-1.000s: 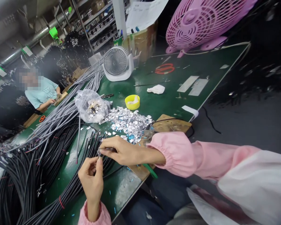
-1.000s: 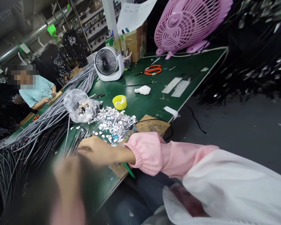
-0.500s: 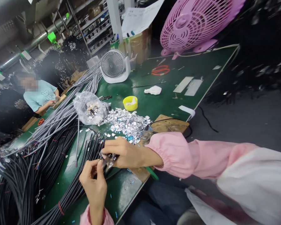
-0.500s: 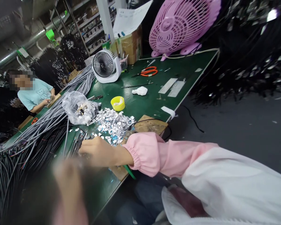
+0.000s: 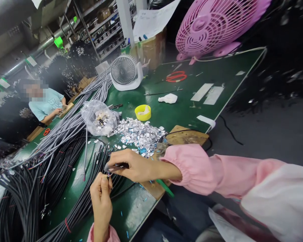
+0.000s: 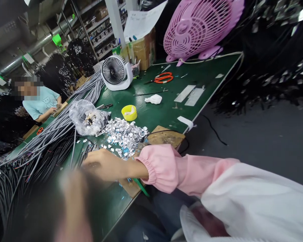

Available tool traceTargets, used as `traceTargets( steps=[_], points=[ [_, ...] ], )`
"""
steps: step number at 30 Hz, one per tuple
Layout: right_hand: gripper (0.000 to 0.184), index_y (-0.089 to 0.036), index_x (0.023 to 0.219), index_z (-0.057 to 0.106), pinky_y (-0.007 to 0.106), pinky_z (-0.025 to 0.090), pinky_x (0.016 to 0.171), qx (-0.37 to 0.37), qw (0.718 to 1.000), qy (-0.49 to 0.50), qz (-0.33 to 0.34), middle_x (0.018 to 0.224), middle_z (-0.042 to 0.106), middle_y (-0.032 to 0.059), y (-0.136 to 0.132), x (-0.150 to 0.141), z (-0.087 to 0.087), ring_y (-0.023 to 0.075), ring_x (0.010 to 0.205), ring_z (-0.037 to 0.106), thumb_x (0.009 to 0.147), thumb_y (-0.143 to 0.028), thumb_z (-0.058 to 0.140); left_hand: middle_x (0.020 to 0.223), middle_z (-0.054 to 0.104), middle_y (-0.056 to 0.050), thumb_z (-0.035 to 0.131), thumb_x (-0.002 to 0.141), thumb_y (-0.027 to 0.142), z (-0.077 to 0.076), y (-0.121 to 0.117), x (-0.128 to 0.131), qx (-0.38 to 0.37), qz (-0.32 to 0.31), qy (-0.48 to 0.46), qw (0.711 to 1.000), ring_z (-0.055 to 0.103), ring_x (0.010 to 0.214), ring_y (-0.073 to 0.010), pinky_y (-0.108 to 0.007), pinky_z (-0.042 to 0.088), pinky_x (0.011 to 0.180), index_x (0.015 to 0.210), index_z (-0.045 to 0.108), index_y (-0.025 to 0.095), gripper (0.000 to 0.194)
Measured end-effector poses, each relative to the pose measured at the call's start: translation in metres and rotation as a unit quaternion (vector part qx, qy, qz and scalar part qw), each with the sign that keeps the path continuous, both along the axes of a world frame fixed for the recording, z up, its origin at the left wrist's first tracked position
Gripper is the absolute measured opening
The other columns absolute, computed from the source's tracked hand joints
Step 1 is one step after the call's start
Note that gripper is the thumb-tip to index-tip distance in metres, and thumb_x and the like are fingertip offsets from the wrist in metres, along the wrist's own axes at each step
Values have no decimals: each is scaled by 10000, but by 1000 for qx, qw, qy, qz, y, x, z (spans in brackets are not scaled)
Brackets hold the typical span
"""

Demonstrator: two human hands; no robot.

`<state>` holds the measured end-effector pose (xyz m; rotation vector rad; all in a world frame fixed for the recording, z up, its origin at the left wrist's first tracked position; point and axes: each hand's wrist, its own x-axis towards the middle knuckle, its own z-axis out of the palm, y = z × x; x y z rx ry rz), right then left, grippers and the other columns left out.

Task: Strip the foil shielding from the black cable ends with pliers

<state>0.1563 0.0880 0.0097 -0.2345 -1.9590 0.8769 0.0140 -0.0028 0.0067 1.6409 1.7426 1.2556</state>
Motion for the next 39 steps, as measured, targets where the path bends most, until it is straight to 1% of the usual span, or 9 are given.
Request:
traceTargets(
  steps=[4,8,14,17,20,23,29,33,39],
  points=[
    [178,-101,806,636,201,430,581,15,1000,-8,20,712,609,35,1,0,-4,92,610,531,706,-17,514,462,421,-30,419,797,585,-7,3,-5,5,-8,-17,1000,364,425,-125,-255,253,401,461,443,204,509],
    [186,-118,751,630,201,419,573,9,1000,-9,-5,678,593,10,0,0,-4,89,589,515,631,-3,547,498,477,-39,449,812,519,-6,2,-4,-2,-8,-24,1000,409,437,-131,-253,270,399,531,543,191,443],
    [112,-131,625,596,186,370,511,-48,994,35,-97,566,544,-16,-2,0,2,66,505,453,735,-131,573,538,514,-23,505,806,408,4,-2,3,37,26,-11,999,444,441,-117,-239,314,402,589,588,180,325],
    [176,-133,561,563,183,341,482,-25,997,32,-67,517,516,-28,-2,-1,-1,61,476,435,719,-188,619,498,476,9,524,792,374,10,-2,8,69,46,4,997,439,425,-107,-228,332,400,582,573,187,285],
    [105,-131,595,576,183,349,489,14,999,-3,-32,550,540,-22,-1,-2,-7,63,488,456,676,-139,642,490,468,19,531,787,358,14,-3,11,88,54,18,994,453,433,-104,-217,352,405,568,551,194,274],
    [59,-122,711,612,187,381,524,30,999,-38,-22,626,585,5,-2,0,-7,80,542,501,688,-71,594,477,467,11,540,781,384,13,-4,8,44,30,-8,999,445,416,-104,-220,347,390,552,551,191,300],
    [187,-121,712,615,184,402,546,-6,996,-79,30,639,605,2,-4,4,1,82,554,514,633,28,533,457,488,-15,578,741,481,-2,-4,-5,-151,-62,-121,979,348,326,-73,-219,230,320,588,621,154,364],
    [158,-119,718,627,174,395,532,-18,998,-54,41,643,613,3,-4,4,0,75,551,513,659,4,547,475,461,-7,651,659,503,-6,0,-5,-146,-49,-140,978,324,360,-62,-221,241,341,550,611,149,373],
    [70,-112,643,634,170,363,494,22,1000,-16,1,579,585,-10,-4,2,-4,64,503,491,629,-45,625,462,446,-18,573,726,545,-2,-1,-9,-125,-57,-139,981,338,371,-77,-232,256,356,476,555,172,450]
  ],
)
